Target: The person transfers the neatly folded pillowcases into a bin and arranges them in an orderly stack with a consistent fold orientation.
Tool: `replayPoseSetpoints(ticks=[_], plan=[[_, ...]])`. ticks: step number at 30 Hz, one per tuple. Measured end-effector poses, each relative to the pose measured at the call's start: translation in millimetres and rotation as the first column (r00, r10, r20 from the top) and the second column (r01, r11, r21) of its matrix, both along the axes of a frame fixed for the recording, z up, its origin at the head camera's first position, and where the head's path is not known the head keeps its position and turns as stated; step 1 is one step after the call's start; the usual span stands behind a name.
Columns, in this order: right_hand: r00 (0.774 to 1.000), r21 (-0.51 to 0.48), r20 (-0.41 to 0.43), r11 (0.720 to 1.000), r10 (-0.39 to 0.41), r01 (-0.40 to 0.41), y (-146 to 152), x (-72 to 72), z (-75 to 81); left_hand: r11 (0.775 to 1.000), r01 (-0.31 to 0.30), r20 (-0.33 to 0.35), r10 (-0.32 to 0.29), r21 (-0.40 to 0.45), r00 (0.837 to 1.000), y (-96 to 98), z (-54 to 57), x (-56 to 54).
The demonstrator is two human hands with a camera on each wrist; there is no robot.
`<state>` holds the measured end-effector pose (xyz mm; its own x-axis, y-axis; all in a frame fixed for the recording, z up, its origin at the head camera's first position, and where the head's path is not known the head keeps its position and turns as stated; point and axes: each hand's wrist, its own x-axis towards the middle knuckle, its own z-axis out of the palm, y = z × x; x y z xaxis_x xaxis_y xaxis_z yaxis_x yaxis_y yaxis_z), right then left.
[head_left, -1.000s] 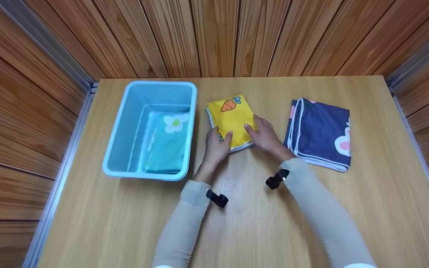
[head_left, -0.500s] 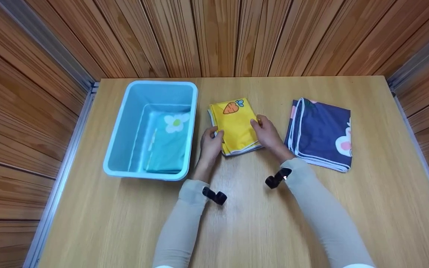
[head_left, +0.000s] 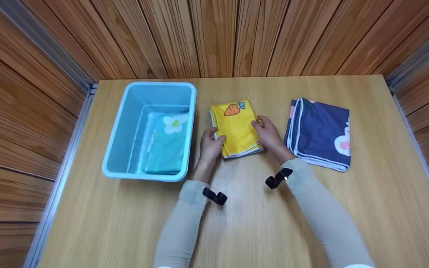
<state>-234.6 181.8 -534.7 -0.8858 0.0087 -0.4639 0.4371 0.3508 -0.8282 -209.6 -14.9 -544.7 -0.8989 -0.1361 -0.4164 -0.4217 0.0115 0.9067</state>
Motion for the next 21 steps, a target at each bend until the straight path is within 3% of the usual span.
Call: replayPoseSetpoints(ticks=[17, 21], plan=[[0.993, -0.004, -0.098, 0.998, -0.067, 0.067, -3.7, 2.4, -1.0, 0.999, -0.013, -0.015, 0.013, 0.051, 1.000, 6.6, 5.1, -2.1], [0.991, 0.005, -0.117, 0.998, -0.067, 0.068, -3.9, 2.7, -2.9, 1.000, -0.007, -0.027, 0.008, 0.022, 1.000, 7.9, 2.4, -4.5]])
